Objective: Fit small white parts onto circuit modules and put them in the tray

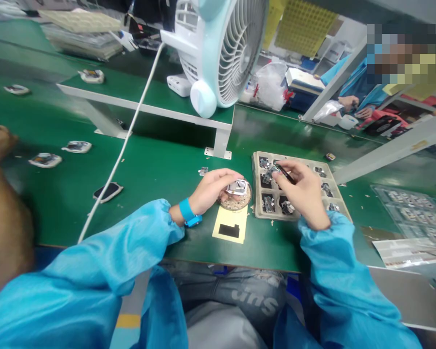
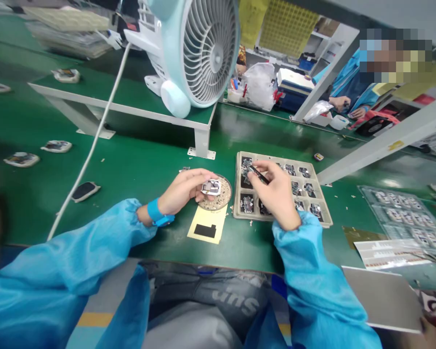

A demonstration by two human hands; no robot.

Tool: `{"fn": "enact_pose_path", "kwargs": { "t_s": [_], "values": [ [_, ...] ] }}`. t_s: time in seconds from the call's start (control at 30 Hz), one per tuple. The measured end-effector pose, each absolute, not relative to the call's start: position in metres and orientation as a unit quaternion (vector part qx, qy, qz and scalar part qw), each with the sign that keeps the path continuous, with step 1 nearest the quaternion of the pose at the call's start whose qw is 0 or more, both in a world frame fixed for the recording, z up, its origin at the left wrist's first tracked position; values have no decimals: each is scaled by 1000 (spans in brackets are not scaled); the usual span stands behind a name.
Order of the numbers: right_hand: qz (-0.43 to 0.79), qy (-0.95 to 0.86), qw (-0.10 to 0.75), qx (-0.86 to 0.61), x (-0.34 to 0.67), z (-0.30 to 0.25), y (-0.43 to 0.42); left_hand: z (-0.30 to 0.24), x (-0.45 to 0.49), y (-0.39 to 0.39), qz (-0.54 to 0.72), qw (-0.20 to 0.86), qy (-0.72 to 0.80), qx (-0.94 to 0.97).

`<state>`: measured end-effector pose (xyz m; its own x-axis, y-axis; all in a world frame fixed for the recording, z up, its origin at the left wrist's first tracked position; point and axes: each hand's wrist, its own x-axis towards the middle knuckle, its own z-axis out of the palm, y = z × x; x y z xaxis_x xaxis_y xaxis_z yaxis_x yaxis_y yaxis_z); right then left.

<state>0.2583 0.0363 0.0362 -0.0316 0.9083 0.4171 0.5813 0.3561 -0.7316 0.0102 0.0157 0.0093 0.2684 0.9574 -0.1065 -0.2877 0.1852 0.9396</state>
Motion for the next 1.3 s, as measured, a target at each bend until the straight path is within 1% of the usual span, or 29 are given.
{"fn": "enact_pose_path", "kwargs": {
  "t_s": [0.1,0.2,0.3,0.37,0.53,0.77,0.93,1.1,1.3],
  "values": [
    [309,-663,445,-516,245,45,19,9,11,13,483,651,371,454],
    [411,-656,400,-492,234,44,10,6,12,9,505,617,358,486],
    [460,-649,363,-485,226,38,7,2,16,4,513,607,328,511],
    [475,-633,365,-490,221,34,6,-1,19,1,516,613,300,518],
    [498,-597,394,-491,219,33,5,-2,22,-4,523,612,276,526],
    [509,-588,391,-492,223,31,6,-4,23,-6,517,575,298,560],
    [511,-605,379,-478,224,32,6,0,22,-4,521,602,292,530],
    [489,-626,372,-481,227,33,5,4,18,2,535,565,341,528],
    [430,-651,370,-504,229,30,6,-2,22,5,555,544,347,525]
  ]
}}
